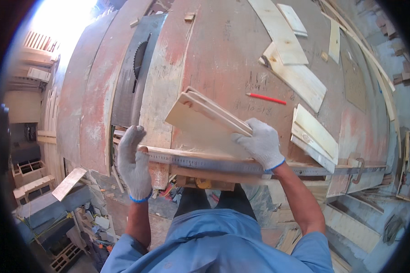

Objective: The person measures a wooden frame, selects and measures small wooden pieces, then attaches them to the frame using a nail gun. The person repeatedly positions and fastens pieces to build up the structure.

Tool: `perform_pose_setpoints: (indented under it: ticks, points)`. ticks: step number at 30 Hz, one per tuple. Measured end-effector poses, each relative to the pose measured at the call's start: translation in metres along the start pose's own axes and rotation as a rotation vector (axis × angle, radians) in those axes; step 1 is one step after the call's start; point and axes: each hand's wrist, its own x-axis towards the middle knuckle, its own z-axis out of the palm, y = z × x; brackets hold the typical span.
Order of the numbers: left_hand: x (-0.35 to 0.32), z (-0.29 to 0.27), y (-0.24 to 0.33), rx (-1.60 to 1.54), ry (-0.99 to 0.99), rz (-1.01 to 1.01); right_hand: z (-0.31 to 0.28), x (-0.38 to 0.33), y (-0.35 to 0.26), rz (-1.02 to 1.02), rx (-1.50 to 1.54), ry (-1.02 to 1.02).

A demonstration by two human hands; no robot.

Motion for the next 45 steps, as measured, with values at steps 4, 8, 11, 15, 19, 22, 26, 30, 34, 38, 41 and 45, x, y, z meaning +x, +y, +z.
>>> perform_pose_setpoints:
  ticks: [4,8,11,15,19,22,26,30,34,38,41,45]
  points:
    - [-0.024,0.034,-0.042,-0.307,-0.075,-0.256,-0.003,-0.013,0.003,0.066,0.246,0.04]
    - [-0.034,0.092,-0.037,-0.545,-0.247,-0.371,0.004,-0.024,-0.001,0.057,0.5,0.056]
    - [-0.008,0.104,-0.009,-0.54,-0.256,-0.379,0.002,-0.017,-0.007,-0.038,0.466,0.09]
    - [0.03,0.099,0.009,-0.446,-0.217,-0.191,-0.01,0.018,-0.038,-0.33,0.522,0.277]
    - [0.061,0.084,0.023,-0.208,-0.318,-0.124,-0.007,0.032,-0.044,-0.236,0.575,0.289]
    - [0.071,0.086,0.009,-0.252,-0.365,-0.121,0.011,0.04,-0.04,-0.212,0.629,0.35]
    - [0.074,0.111,-0.044,-0.2,-0.327,-0.052,0.05,0.04,-0.015,-0.097,0.597,0.305]
    - [0.064,0.125,-0.069,-0.125,-0.351,-0.075,0.061,0.032,0.005,-0.078,0.645,0.289]
    - [0.067,0.136,-0.076,-0.089,-0.316,-0.125,0.063,0.035,0.01,-0.009,0.645,0.284]
    - [0.07,0.136,-0.077,-0.117,-0.285,-0.102,0.058,0.035,0.022,0.145,1.053,0.211]
    - [0.071,0.138,-0.084,-0.157,-0.296,-0.137,0.059,0.041,0.021,0.223,1.521,0.317]
    - [0.07,0.143,-0.09,-0.263,-0.276,-0.159,0.071,0.051,0.021,0.219,1.064,0.336]
